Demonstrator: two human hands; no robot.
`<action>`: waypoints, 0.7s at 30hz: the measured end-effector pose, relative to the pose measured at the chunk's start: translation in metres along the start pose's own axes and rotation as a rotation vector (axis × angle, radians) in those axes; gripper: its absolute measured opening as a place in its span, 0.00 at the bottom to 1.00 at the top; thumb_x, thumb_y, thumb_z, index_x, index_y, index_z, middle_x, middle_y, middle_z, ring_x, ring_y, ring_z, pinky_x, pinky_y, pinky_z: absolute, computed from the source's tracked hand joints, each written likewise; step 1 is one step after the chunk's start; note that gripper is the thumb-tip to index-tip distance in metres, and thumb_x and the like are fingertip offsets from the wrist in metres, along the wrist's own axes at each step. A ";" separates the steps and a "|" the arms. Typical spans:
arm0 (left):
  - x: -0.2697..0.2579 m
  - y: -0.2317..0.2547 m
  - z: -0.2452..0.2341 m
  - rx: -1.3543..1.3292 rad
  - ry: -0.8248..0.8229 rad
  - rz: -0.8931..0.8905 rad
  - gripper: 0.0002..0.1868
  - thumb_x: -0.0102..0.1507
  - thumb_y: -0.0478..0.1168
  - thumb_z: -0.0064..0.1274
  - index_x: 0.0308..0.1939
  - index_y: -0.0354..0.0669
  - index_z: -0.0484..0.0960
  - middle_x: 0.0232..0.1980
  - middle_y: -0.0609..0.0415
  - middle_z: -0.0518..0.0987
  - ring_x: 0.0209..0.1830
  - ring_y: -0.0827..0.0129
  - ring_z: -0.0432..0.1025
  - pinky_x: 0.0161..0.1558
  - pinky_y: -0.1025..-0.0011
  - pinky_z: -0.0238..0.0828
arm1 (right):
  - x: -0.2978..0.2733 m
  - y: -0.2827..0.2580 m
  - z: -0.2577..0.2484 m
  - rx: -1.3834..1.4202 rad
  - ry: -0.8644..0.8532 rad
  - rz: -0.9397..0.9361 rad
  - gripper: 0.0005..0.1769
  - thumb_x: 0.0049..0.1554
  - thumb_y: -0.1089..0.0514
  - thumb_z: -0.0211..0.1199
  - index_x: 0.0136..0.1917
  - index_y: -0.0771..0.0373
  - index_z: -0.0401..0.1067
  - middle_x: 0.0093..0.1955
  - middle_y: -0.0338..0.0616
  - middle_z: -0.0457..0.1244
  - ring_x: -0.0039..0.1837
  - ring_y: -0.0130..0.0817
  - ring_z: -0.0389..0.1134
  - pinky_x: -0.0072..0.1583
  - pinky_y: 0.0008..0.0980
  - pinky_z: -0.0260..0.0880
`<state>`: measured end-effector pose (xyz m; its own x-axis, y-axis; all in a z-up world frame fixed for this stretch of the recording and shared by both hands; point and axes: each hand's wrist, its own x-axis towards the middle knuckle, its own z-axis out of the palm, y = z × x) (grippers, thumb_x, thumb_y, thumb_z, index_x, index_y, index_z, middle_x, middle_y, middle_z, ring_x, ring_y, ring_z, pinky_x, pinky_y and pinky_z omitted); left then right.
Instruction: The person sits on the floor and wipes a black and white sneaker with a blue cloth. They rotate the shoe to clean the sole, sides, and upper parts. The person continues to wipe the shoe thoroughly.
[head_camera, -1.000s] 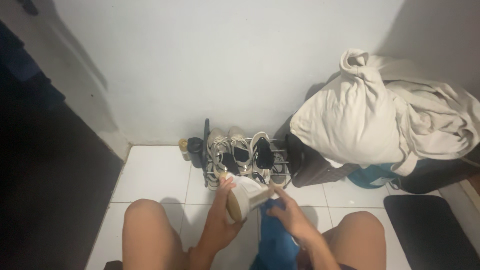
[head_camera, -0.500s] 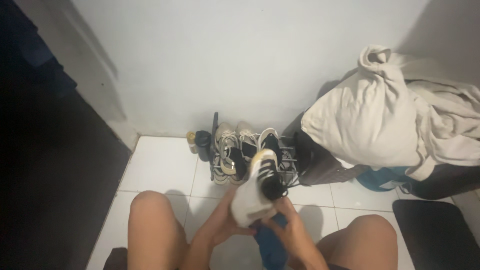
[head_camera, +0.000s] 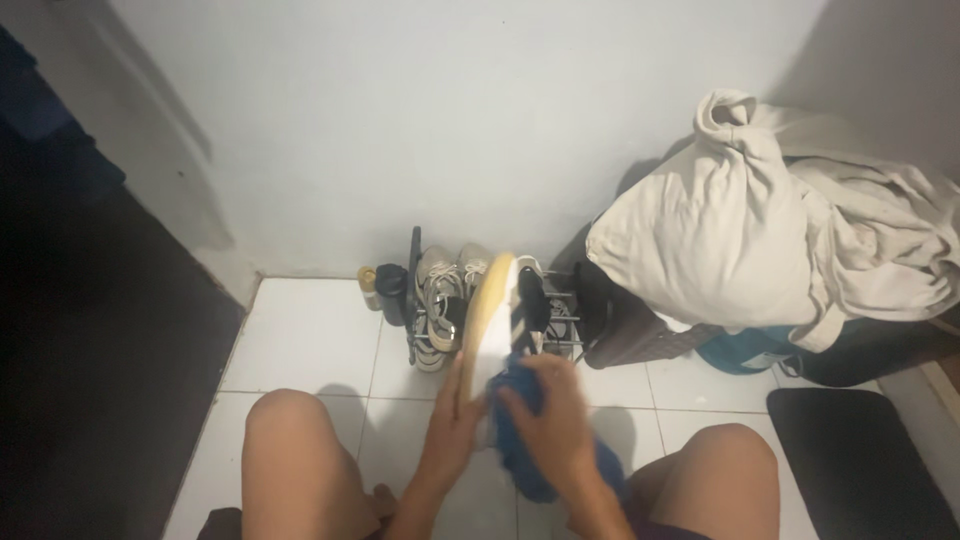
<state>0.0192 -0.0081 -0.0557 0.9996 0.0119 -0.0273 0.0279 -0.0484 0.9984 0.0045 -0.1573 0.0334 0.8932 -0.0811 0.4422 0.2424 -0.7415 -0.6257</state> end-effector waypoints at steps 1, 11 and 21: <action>-0.003 0.001 0.000 0.087 0.006 0.106 0.39 0.63 0.41 0.50 0.78 0.42 0.57 0.73 0.42 0.66 0.73 0.55 0.62 0.70 0.63 0.56 | -0.001 -0.003 0.007 -0.049 -0.011 -0.120 0.29 0.45 0.54 0.76 0.58 0.61 0.71 0.61 0.56 0.62 0.62 0.58 0.65 0.61 0.47 0.67; -0.004 0.010 -0.003 0.104 0.116 0.010 0.41 0.63 0.44 0.55 0.78 0.42 0.56 0.71 0.39 0.66 0.70 0.53 0.64 0.68 0.62 0.60 | -0.025 -0.012 -0.003 0.005 -0.387 0.240 0.28 0.50 0.58 0.65 0.65 0.51 0.72 0.65 0.47 0.62 0.58 0.50 0.69 0.59 0.42 0.70; -0.016 0.017 0.001 0.262 0.028 0.157 0.43 0.61 0.40 0.58 0.78 0.42 0.55 0.68 0.38 0.66 0.69 0.48 0.63 0.68 0.59 0.58 | 0.030 -0.012 -0.010 -0.036 -0.208 0.014 0.19 0.48 0.63 0.64 0.56 0.61 0.75 0.56 0.51 0.66 0.57 0.53 0.68 0.57 0.44 0.69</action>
<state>0.0038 -0.0105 -0.0380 0.9913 0.0111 0.1314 -0.1216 -0.3075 0.9437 0.0247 -0.1576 0.0611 0.9563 0.0449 0.2890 0.2190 -0.7651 -0.6055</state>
